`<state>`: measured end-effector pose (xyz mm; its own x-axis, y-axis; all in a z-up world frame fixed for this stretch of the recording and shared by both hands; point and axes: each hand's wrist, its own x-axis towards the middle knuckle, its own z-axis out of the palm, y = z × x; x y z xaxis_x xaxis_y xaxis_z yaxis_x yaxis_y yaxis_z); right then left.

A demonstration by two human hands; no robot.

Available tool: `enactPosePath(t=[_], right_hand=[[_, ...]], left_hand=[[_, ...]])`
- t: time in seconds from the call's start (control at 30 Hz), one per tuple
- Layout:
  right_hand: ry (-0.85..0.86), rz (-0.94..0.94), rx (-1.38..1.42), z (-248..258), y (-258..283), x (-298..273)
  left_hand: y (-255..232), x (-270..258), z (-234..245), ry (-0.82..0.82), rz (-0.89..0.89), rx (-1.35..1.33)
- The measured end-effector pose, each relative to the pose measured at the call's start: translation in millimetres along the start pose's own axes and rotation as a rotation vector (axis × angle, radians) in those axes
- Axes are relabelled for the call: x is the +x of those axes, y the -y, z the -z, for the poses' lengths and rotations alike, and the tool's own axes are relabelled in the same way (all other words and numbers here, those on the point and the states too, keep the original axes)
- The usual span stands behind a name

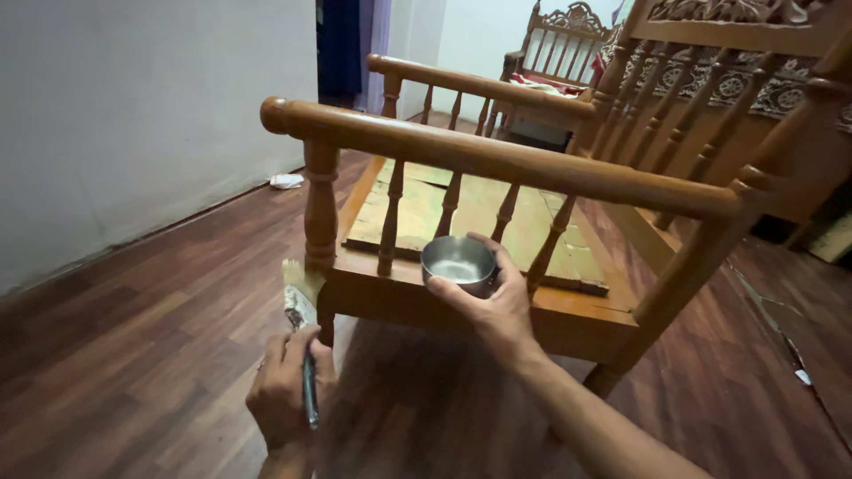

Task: The person applies a clear coating to the wooden surfaces of a chair using a paintbrush and a small metal cup of liquid.

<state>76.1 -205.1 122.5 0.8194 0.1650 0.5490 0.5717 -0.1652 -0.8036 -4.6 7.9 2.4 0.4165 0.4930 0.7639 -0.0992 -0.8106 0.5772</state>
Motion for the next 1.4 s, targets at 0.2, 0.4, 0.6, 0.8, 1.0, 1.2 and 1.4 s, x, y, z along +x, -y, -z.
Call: enactPosePath(t=[0.2,0.4,0.6,0.8,1.0,1.2,1.4], right_hand=[[0.020,0.038,0.035,-26,6,4],[0.034,0.065,0.033,-41,5,12],[0.040,0.040,0.072,-56,10,13],[0.045,0.049,0.065,-76,8,20],[0.021,0.023,-0.025,-92,13,26],[0.055,0.023,0.019,-103,29,29],[0.050,-0.007,0.087,-106,46,29]], left_hand=[[-15,4,-1,0.358,-0.175,-0.302],[8,24,19,0.411,-0.023,-0.363],[38,32,29,0.107,0.027,-0.061],[37,25,24,0.211,-0.066,-0.295],[28,56,41,0.099,0.080,-0.587],[26,125,36,-0.085,0.161,-0.666],[20,129,53,-0.015,0.295,-0.530]])
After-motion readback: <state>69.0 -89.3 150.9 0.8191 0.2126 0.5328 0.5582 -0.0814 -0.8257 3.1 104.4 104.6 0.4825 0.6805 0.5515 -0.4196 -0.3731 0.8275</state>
